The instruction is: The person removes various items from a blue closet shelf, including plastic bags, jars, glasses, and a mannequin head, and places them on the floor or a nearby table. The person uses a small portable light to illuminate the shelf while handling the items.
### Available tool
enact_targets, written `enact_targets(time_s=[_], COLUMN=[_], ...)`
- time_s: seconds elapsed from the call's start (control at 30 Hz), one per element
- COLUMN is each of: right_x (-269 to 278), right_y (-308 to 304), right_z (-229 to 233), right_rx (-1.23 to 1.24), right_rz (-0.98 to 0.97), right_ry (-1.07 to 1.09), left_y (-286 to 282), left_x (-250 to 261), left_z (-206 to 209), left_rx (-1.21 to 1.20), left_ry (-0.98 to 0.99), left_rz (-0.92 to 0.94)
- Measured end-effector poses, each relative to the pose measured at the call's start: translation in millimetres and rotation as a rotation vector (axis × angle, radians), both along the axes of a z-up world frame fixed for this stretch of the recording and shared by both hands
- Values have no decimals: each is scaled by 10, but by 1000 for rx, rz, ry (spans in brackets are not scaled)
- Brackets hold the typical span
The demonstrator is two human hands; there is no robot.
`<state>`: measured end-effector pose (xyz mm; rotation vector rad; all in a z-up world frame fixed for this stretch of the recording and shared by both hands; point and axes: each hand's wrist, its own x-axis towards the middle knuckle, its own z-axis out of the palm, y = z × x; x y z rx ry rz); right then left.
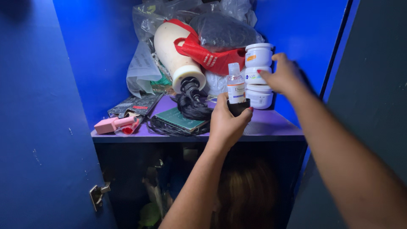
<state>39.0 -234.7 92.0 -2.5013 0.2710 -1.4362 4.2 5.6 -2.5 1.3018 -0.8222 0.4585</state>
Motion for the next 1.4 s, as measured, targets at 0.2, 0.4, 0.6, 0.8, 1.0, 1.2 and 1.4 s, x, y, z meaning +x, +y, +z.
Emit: enact_targets(time_s=[0.2,0.4,0.6,0.8,1.0,1.2,1.4], right_x=[534,698,735,971,1132,874,202], right_y=[138,244,424,362,275,300,596], right_z=[-133,97,128,76,48,46,218], right_rx=[33,-108,-63,-25,7,-30,-92], right_rz=[-76,-149,-286,-404,-352,-148,47], right_ry=[-71,-67,121,108,72,-134,-289], left_y=[-4,26,42,21,59,37,52], left_x=[-12,-56,-52,-35,-42,-32,-52], left_z=[9,28,61,21,53,50,62], left_rx=[9,3,8,-5,-4,-30,-48], left_ry=[-11,-15,-21,-22,0,25,57], left_rz=[61,85,85,75,52,11,-43])
